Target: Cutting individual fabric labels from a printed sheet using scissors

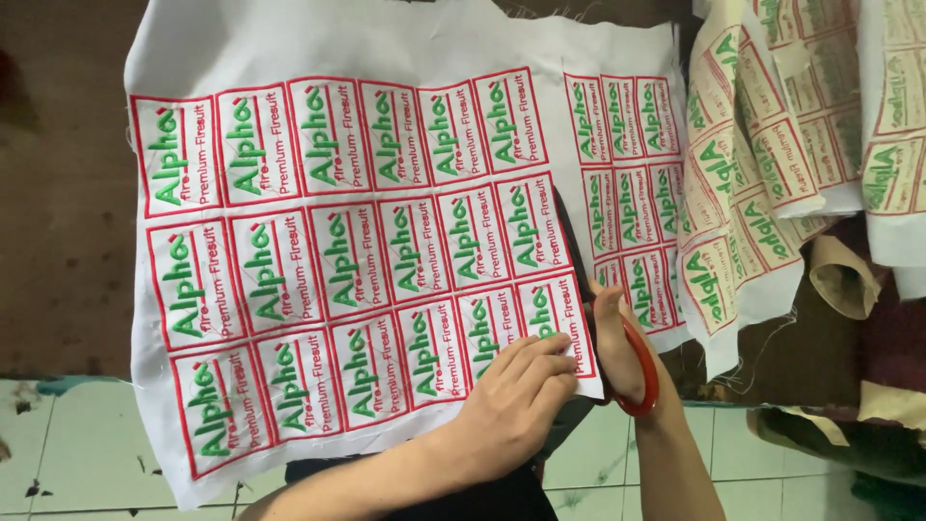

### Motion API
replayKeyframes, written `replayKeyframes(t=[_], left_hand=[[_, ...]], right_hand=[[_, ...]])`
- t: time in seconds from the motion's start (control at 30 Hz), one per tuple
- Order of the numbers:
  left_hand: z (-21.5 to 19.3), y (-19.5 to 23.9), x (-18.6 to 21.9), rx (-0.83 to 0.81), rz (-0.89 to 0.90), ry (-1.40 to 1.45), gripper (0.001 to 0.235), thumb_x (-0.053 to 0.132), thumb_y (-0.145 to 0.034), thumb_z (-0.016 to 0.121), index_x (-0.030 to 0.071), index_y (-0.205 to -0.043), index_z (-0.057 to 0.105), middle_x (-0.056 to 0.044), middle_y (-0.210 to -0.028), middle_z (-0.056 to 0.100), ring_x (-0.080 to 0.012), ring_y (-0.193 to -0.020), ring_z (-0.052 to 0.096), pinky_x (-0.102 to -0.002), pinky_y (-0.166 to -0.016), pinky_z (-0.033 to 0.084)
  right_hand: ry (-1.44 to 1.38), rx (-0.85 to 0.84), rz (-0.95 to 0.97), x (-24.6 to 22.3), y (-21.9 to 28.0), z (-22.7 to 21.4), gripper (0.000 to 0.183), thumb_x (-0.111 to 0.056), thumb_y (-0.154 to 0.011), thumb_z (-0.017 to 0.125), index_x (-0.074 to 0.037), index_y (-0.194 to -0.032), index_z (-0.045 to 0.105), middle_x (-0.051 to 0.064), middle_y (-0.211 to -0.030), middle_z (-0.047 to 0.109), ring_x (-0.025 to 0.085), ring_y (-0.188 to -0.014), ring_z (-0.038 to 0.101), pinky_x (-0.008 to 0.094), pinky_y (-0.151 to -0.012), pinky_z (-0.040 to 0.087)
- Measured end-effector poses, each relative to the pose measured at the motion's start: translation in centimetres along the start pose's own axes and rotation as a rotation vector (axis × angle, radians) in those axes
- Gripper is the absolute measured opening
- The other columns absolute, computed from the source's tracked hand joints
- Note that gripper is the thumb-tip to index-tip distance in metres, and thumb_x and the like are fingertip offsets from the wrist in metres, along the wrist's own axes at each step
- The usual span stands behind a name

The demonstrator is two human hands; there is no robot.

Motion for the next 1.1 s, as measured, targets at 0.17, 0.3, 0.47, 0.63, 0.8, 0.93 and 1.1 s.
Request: replayKeyframes(t=[0.17, 0.3, 0.47, 0.63, 0.8, 0.93, 1.1], left_hand=[[0.0, 0.1, -0.2, -0.013, 0.006, -0.001, 0.011, -0.005, -0.106, 0.051, -0.006, -0.099, 0.058, -0.024, -0.109, 0.064, -0.0455, -0.116, 0.065, -0.056, -0.1, 0.052], [-0.1, 0.1, 0.2, -0.02, 0.014, -0.007, 0.012, -0.004, -0.106, 0.052, -0.007, -0.098, 0.059, -0.024, -0.109, 0.065, -0.046, -0.116, 0.065, -0.056, -0.099, 0.053], [0.0, 0.1, -0.1, -0.032, -0.004, -0.007, 0.013, -0.003, -0.107, 0.049, -0.006, -0.099, 0.059, -0.023, -0.111, 0.064, -0.0452, -0.12, 0.065, -0.056, -0.101, 0.052], [0.0, 0.1, 0.2, -0.046, 0.0, 0.02, 0.013, -0.003, -0.107, 0.048, -0.006, -0.099, 0.059, -0.023, -0.11, 0.064, -0.0455, -0.118, 0.065, -0.056, -0.1, 0.052], [0.1, 0.4, 0.2, -0.065, -0.013, 0.035, 0.012, -0.003, -0.107, 0.049, -0.007, -0.1, 0.058, -0.024, -0.112, 0.064, -0.0459, -0.121, 0.063, -0.057, -0.101, 0.052], [0.0, 0.2, 0.1, -0.066, -0.023, 0.057, 0.014, -0.002, -0.107, 0.047, -0.006, -0.101, 0.058, -0.024, -0.112, 0.063, -0.0462, -0.121, 0.064, -0.058, -0.101, 0.052], [-0.3, -0.2, 0.4, -0.044, -0.024, 0.066, 0.012, -0.004, -0.107, 0.047, -0.007, -0.1, 0.056, -0.024, -0.11, 0.063, -0.0462, -0.118, 0.064, -0.057, -0.098, 0.054]], right_hand=[[-0.019, 0.075, 0.254, 0.0, 0.7, -0.3, 0.115, -0.075, -0.06, 0.025, -0.007, -0.149, 0.045, 0.026, -0.119, 0.078, 0.035, -0.106, 0.076, 0.046, -0.093, 0.06], [-0.015, -0.016, 0.04, 0.1, -1.0, -0.6, 0.103, -0.076, -0.069, 0.025, -0.005, -0.136, 0.057, 0.022, -0.117, 0.08, 0.032, -0.103, 0.08, 0.043, -0.09, 0.063], [0.017, 0.071, 0.027, 0.7, -1.5, -0.7, 0.101, -0.077, -0.069, 0.025, -0.008, -0.136, 0.056, 0.018, -0.113, 0.08, 0.028, -0.098, 0.08, 0.04, -0.085, 0.064], [0.058, 0.03, 0.099, -1.8, -0.7, -0.4, 0.103, -0.075, -0.066, 0.024, -0.009, -0.138, 0.057, 0.019, -0.111, 0.081, 0.03, -0.095, 0.08, 0.04, -0.086, 0.063], [0.096, 0.071, 0.167, -1.8, -0.9, -0.6, 0.105, -0.075, -0.064, 0.02, -0.01, -0.138, 0.057, 0.018, -0.107, 0.081, 0.028, -0.092, 0.08, 0.038, -0.085, 0.062], [0.059, -0.019, 0.031, -2.1, -1.4, 0.1, 0.101, -0.078, -0.065, 0.023, -0.008, -0.127, 0.06, 0.017, -0.104, 0.082, 0.028, -0.089, 0.082, 0.038, -0.08, 0.066], [0.058, 0.001, 0.1, -2.3, -1.1, -0.6, 0.108, -0.077, -0.061, 0.025, -0.009, -0.139, 0.057, 0.018, -0.108, 0.082, 0.028, -0.091, 0.08, 0.038, -0.08, 0.064]])
Point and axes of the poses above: each hand's wrist, its own y-axis away from the middle knuckle, its own z-axis out of the palm, x = y × z, the point moved 9 cm from there along -y, towards the middle knuckle
